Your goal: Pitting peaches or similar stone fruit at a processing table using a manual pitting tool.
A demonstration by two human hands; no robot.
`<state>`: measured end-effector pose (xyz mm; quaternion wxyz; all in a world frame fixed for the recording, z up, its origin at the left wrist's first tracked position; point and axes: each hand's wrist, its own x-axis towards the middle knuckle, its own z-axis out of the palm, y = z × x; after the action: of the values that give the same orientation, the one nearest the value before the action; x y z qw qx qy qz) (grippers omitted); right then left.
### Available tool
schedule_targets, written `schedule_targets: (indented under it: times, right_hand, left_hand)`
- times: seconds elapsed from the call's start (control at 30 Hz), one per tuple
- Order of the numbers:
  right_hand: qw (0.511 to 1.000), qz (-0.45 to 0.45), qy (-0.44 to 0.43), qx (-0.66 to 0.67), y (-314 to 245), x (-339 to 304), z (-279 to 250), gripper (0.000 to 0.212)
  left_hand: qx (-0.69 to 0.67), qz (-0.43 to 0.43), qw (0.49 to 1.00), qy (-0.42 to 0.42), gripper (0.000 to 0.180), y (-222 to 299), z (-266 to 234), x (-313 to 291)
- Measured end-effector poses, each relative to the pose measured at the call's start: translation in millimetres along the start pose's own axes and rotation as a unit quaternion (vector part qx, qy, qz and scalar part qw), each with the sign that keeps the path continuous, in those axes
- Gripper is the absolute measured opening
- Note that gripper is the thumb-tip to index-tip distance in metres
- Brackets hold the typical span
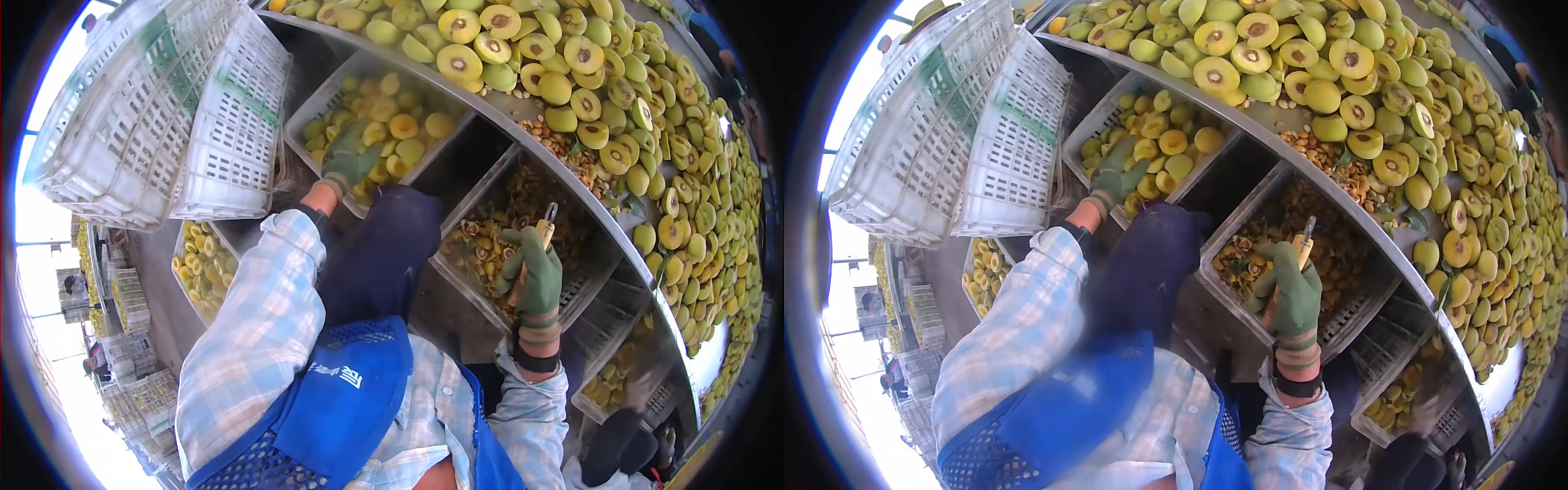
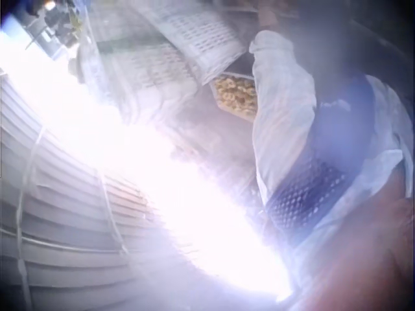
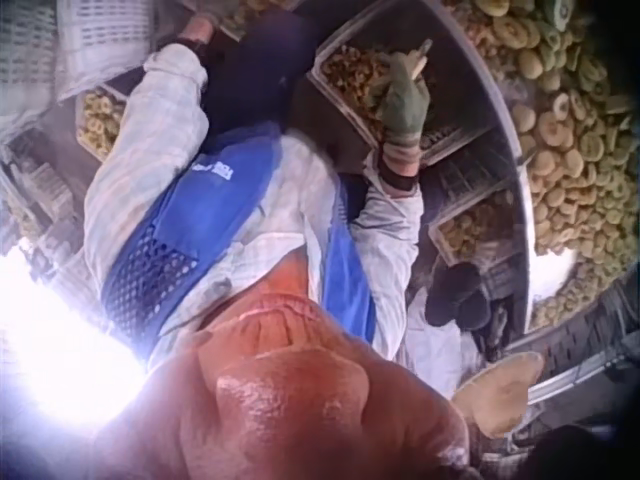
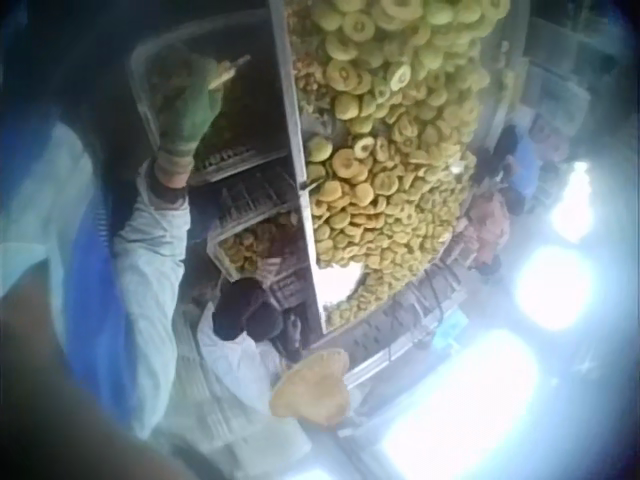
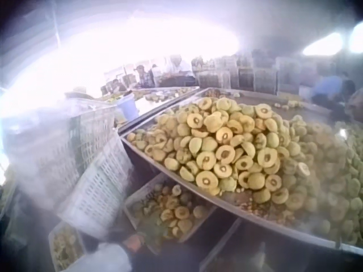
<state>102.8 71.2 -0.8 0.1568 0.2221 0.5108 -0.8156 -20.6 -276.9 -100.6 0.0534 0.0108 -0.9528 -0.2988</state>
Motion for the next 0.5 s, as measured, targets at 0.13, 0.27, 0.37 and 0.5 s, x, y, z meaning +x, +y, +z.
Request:
schedule_targets:
  times: [0.13, 0.27, 0.37, 0.5]
  right_hand:
    - [0.999, 0.025, 0.016, -0.03, 5, 5, 5, 0.034]
    - [0.998, 0.034, 0.024, -0.049, 9, 12, 5, 0.033]
    - [0.997, 0.045, 0.033, -0.051, 8, 17, 6, 0.034]
    - [0.996, 0.07, 0.031, -0.053, 6, 18, 15, 0.036]
  left_hand:
    - [0.1, 0.028, 0.994, -0.04, 0.067, 19, 19, 1]
    - [0.035, -0.026, 0.999, -0.015, 0.065, 19, 33, 28]
    - [0.147, -0.008, 0.989, -0.002, 0.063, 41, 34, 47]
    - [0.131, 0.097, 0.979, -0.121, 0.061, 52, 61, 66]
